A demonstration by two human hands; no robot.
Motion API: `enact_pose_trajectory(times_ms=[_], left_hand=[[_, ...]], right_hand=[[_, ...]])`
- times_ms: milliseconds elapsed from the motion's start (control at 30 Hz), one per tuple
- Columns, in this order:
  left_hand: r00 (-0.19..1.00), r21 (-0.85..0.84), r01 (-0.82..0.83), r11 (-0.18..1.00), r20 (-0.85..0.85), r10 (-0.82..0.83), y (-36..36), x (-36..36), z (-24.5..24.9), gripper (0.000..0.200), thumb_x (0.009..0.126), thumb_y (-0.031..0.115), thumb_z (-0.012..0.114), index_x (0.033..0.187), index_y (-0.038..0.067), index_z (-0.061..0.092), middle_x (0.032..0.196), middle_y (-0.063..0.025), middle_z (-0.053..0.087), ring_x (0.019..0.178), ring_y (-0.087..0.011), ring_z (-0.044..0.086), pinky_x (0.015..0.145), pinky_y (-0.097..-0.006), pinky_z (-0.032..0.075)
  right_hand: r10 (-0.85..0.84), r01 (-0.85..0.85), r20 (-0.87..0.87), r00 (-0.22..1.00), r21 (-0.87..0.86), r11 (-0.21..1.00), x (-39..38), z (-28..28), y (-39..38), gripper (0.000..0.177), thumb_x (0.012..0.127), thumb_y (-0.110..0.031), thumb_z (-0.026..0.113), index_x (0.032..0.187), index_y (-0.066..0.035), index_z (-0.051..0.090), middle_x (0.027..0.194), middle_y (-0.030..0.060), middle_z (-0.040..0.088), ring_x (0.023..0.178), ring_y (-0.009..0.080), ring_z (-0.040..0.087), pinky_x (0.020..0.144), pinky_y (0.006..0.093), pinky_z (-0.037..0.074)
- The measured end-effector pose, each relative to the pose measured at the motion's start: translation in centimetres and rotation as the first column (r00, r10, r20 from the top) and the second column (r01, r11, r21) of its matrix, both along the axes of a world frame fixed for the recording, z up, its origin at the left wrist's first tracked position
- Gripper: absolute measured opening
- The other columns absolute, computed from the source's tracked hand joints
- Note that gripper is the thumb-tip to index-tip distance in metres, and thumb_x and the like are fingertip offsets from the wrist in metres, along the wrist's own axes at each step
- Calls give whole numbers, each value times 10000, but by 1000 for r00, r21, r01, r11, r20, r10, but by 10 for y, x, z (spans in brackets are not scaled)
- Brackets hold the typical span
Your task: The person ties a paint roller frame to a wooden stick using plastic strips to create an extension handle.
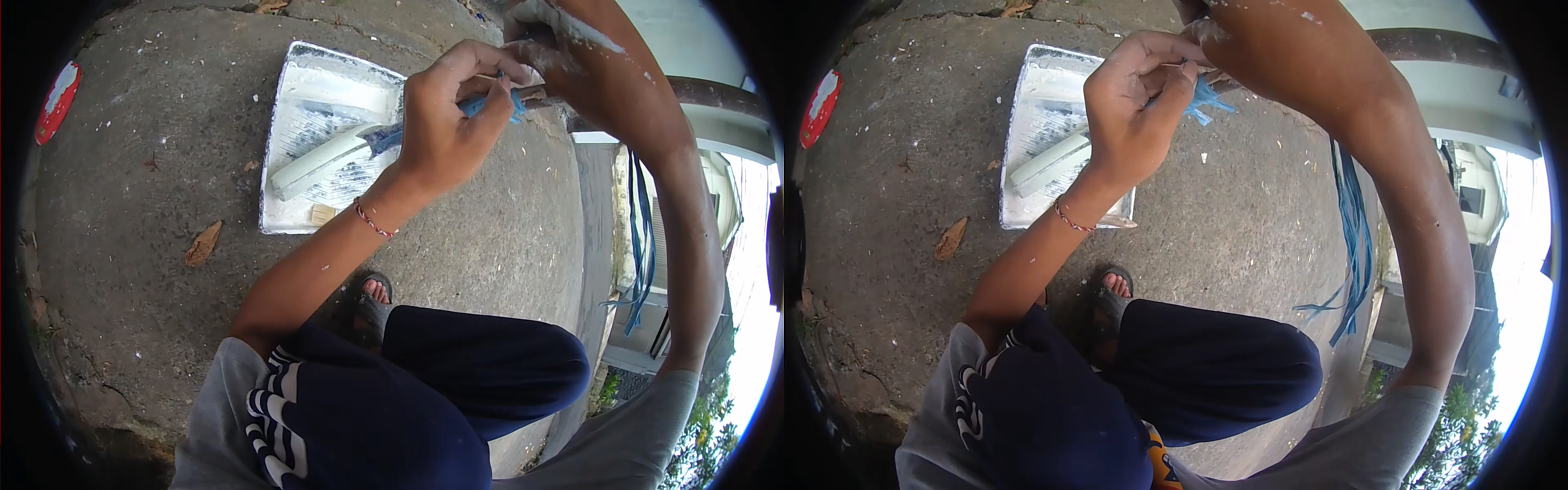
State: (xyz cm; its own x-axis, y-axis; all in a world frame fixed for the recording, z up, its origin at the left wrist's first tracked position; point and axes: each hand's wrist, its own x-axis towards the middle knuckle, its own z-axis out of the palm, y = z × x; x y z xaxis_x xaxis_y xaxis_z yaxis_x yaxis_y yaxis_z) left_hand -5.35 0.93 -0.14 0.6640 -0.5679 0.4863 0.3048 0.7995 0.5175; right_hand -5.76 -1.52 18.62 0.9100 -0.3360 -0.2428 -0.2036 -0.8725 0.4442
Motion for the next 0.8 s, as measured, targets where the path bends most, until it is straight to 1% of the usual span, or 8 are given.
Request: enact_pose_trajectory(times_ms=[33,133,233,433,500,533,733,800], left_hand=[[997,63,-43,997,67,39,0,3,1,133,810,-3,590,919,-54,649,920,-143,687,823,-168,678,739,-260,535],[940,-3,-252,968,236,245,-3,8,-8,152,784,-15,631,921,-21,697,918,-124,679,822,-193,681,737,-277,538],[930,-5,-301,954,218,295,4,4,0,85,853,-12,653,924,-40,688,969,-102,666,853,-139,659,740,-236,527],[988,62,-149,987,47,146,-3,-2,0,165,786,-10,738,933,-40,667,958,-88,654,860,-140,657,739,-243,537],[989,73,-149,986,29,147,-4,-3,1,161,793,-15,729,936,-41,658,956,-87,656,864,-140,657,753,-247,537],[989,85,-146,986,14,146,-4,-3,2,158,800,-21,720,940,-42,649,953,-85,658,868,-140,657,768,-250,536],[987,52,75,996,-148,-67,-6,2,6,174,804,-43,701,966,-38,636,988,-95,665,900,-150,657,788,-255,535],[988,54,73,996,-143,-65,-5,12,7,174,805,-45,697,968,-35,637,988,-95,666,900,-155,659,789,-255,536]], right_hand=[[78,-78,10,997,-6,997,1,1,1,121,724,-73,698,688,20,628,684,185,628,586,302,593,589,384,467],[-57,58,-33,998,24,998,12,2,9,100,713,-42,674,662,22,617,652,187,610,557,295,582,551,377,455],[-16,14,25,1000,66,998,16,-1,-1,90,700,-30,664,651,26,615,619,182,596,540,285,575,541,371,451],[42,-44,32,999,48,998,21,-2,3,83,685,-13,658,633,24,604,603,178,590,541,273,586,533,367,450],[-189,183,25,982,146,972,27,-2,0,97,685,-15,665,624,19,597,595,172,586,531,272,582,524,371,444],[-189,184,22,982,145,972,27,-2,3,97,685,-15,665,624,19,597,595,172,586,531,272,582,524,371,444],[70,-72,50,996,31,997,12,-3,0,110,695,-55,678,643,19,615,619,183,612,551,271,613,528,373,456],[230,-226,123,965,-43,973,0,-3,0,205,715,-31,759,884,-3,647,807,108,628,699,261,626,642,331,509]])
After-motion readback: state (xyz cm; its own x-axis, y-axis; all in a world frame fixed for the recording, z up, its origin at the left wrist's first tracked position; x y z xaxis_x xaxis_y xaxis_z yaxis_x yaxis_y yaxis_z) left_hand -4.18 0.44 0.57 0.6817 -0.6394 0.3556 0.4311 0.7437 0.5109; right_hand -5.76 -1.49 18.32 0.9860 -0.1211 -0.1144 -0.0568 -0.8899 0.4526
